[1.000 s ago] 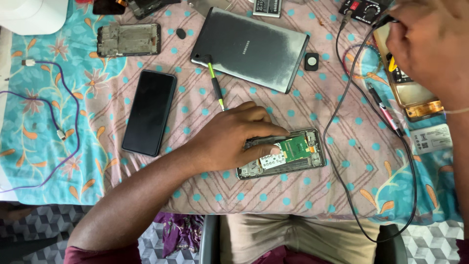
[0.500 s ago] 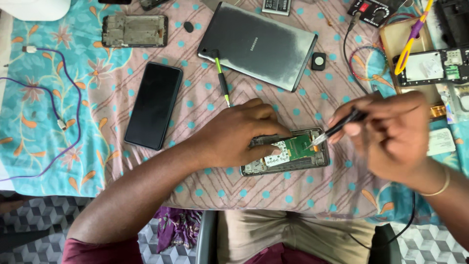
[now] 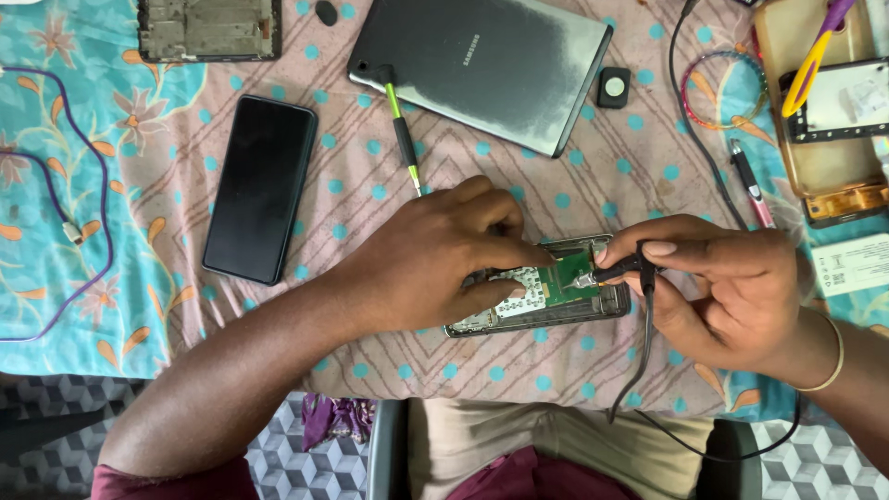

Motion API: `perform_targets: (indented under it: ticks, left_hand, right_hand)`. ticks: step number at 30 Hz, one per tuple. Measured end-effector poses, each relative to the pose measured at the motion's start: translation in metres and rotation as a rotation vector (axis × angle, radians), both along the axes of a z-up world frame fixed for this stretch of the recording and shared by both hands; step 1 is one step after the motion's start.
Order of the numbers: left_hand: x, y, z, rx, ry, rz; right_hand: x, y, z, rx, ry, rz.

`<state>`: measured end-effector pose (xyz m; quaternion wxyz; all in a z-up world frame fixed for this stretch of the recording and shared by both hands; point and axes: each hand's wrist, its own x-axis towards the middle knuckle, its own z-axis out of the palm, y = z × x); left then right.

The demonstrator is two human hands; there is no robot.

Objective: The person uses a soldering iron and a screwdriver to work on the internal components of a disassembled mobile phone. They remove a blue component, exchange it with another person for a green circuit board, and then install the new board into the phone chassis.

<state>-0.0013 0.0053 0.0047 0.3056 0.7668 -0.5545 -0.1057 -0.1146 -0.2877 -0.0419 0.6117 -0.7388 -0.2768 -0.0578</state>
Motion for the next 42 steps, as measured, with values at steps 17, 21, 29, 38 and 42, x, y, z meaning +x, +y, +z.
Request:
perform_targets:
  ticks: [17,21,29,38,42]
  left_hand:
    - [-0.001,-0.001,-0.003,0.016,-0.002,0.005]
    - [-0.001,0.001,-0.002,-0.007,-0.003,0.006]
    - [0.0,0.0,0.001,-0.004,0.052,0.006]
    - [0.002,0.0,0.004,-0.026,0.081,0.011]
    - [0.001,-0.001,0.001,-0.022,0.061,0.02]
  right_hand:
    - [0.011,0.024,0.02,-0.381,-0.452,-0.086]
    - [0.008,0.03,0.013,-0.347,-0.4,-0.131]
    - [-0.004,0.012,-0.016,-0.306,-0.414,-0.097]
    - [0.002,0.005,-0.021,-0.19,-0.032,-0.137]
    - [0.016,0.014,0.001,-0.052,0.324,-0.081]
